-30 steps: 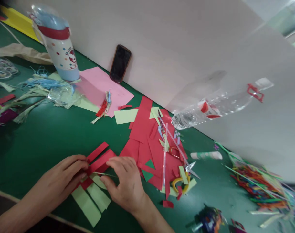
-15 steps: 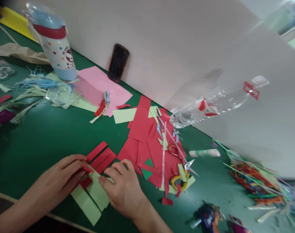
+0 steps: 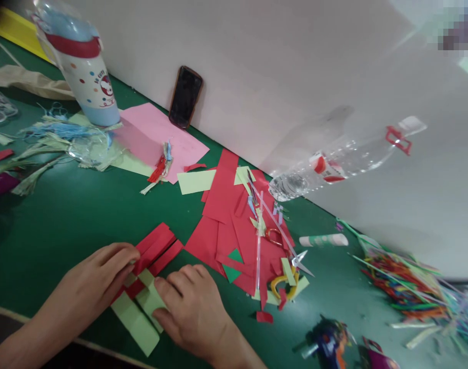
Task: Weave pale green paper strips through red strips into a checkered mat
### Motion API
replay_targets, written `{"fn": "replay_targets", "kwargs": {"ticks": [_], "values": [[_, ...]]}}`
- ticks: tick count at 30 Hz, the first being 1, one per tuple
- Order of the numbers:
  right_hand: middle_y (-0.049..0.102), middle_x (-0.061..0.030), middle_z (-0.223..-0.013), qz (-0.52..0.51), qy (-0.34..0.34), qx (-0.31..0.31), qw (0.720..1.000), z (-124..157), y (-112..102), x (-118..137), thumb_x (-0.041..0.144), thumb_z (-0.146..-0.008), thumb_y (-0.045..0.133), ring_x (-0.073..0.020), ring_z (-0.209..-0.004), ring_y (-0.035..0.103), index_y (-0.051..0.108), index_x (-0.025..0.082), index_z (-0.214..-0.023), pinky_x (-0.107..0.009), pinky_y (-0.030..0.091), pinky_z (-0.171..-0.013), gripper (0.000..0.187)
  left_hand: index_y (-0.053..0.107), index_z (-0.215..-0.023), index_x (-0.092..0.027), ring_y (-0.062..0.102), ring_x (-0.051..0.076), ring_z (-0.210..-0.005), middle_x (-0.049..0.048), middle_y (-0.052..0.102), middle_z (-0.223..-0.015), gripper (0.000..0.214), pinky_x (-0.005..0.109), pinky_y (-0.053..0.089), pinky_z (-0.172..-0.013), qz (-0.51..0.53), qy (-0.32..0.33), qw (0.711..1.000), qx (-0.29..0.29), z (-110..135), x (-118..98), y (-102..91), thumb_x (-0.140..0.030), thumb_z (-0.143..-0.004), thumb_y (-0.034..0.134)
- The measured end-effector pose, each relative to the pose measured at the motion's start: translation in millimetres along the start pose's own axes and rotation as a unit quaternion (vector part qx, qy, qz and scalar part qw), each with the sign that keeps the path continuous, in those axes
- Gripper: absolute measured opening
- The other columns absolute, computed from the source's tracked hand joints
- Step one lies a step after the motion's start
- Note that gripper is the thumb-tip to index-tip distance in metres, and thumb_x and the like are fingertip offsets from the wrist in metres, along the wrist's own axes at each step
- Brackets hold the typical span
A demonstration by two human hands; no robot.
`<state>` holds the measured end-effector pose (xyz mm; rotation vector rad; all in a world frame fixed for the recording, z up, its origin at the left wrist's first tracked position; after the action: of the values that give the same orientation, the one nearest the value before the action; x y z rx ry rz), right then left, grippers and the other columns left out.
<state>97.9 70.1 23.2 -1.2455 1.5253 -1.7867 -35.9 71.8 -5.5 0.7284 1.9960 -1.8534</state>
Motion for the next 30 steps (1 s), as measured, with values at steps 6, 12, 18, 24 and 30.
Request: {"fn": "replay_targets", "kwargs": {"ticks": [6, 12, 18, 24, 30], "values": [[0.068, -0.0061, -0.097, 0.004, 0.023, 0.020, 1.000, 2, 6, -1, 0.031, -0.096, 0.056, -0.0227, -0.087, 0.057, 0.058, 0.018, -0.125, -0.037, 0.045, -0.077, 0.032, 0.066, -0.103, -0.026, 0.065, 0.024, -0.096, 0.0072, 0.064, -0.111, 0.031, 0.035, 0.055, -0.074, -0.011, 0.031, 0.999, 0.004, 1, -3, 1.0, -0.017, -0.093, 0.038], [0.067, -0.0062, -0.092, 0.012, 0.031, 0.007, 0.999, 4, 8, 0, 0.021, -0.097, 0.048, -0.0216, -0.081, 0.054, 0.061, 0.017, -0.122, -0.036, 0.045, -0.072, 0.028, 0.066, -0.102, -0.026, 0.062, 0.025, -0.102, 0.0072, 0.062, -0.113, 0.024, 0.035, 0.055, -0.076, -0.018, 0.034, 0.999, 0.021, 2, -6, 2.2, -0.023, -0.095, 0.044], [0.069, -0.0061, -0.088, -0.046, 0.053, -0.046, 0.996, 3, 5, -9, 0.025, -0.100, 0.046, -0.0209, -0.079, 0.057, 0.065, 0.017, -0.108, -0.034, 0.046, -0.070, 0.022, 0.067, -0.102, -0.022, 0.060, 0.026, -0.097, 0.0089, 0.062, -0.109, 0.034, 0.041, 0.055, -0.080, -0.053, 0.044, 0.994, 0.082, -1, -13, 11.3, -0.004, -0.084, 0.045], [0.071, -0.0082, -0.089, -0.055, 0.055, -0.058, 0.995, 2, 4, -10, 0.026, -0.100, 0.046, -0.0216, -0.080, 0.059, 0.066, 0.016, -0.110, -0.035, 0.047, -0.071, 0.025, 0.067, -0.101, -0.019, 0.059, 0.027, -0.099, 0.0075, 0.066, -0.104, 0.038, 0.044, 0.052, -0.088, -0.066, 0.105, 0.983, 0.136, -4, -31, 15.9, 0.003, -0.080, 0.044], [0.072, -0.0103, -0.098, -0.105, 0.084, -0.037, 0.990, 3, 7, -15, 0.023, -0.093, 0.056, -0.0242, -0.085, 0.063, 0.064, 0.014, -0.116, -0.039, 0.049, -0.077, 0.026, 0.061, -0.110, -0.022, 0.060, 0.023, -0.098, 0.0059, 0.065, -0.107, 0.026, 0.039, 0.050, -0.087, 0.032, 0.106, 0.988, 0.108, -2, -28, 15.2, -0.012, -0.091, 0.047]]}}
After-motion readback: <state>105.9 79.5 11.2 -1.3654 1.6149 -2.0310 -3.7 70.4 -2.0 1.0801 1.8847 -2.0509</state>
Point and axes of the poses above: each hand's wrist, its own z-axis away from the middle knuckle, its own y-axis out of the palm, x = y × z, the point moved 10 cm from there along -z, towards the middle knuckle
